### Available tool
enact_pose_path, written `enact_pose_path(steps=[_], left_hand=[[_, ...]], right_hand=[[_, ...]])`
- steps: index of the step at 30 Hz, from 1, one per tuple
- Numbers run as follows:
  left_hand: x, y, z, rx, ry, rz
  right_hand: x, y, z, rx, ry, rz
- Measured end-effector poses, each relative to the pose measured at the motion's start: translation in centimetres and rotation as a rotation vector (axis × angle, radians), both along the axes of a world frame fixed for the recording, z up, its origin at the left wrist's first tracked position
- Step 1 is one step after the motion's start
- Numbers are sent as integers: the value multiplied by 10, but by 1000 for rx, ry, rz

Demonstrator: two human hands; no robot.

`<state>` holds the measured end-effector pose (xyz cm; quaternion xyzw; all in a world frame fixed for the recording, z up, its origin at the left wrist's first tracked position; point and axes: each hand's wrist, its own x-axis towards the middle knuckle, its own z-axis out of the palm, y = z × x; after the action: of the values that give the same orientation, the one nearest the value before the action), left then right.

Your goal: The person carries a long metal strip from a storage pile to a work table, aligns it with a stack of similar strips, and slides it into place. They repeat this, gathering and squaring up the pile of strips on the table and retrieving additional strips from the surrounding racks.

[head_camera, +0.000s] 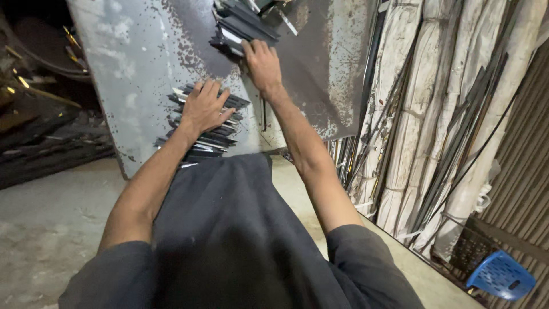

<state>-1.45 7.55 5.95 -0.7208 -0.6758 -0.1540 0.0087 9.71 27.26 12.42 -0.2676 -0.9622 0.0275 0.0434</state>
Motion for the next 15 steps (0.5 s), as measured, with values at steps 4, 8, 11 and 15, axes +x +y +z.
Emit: enact_pose_path(steps=[4, 8, 11, 15], left_hand=[[0, -1, -5, -26, -7, -2], [2, 0, -6, -7, 24, -4], [3, -2, -6, 57, 82, 25], [0, -4, -3, 28, 135, 36]], right_hand=[[3, 0, -2, -114, 103, -58], [1, -20, -4, -462, 34, -204], [4, -42, -10, -495, 111, 52], [13, -51, -18, -550, 225, 209]])
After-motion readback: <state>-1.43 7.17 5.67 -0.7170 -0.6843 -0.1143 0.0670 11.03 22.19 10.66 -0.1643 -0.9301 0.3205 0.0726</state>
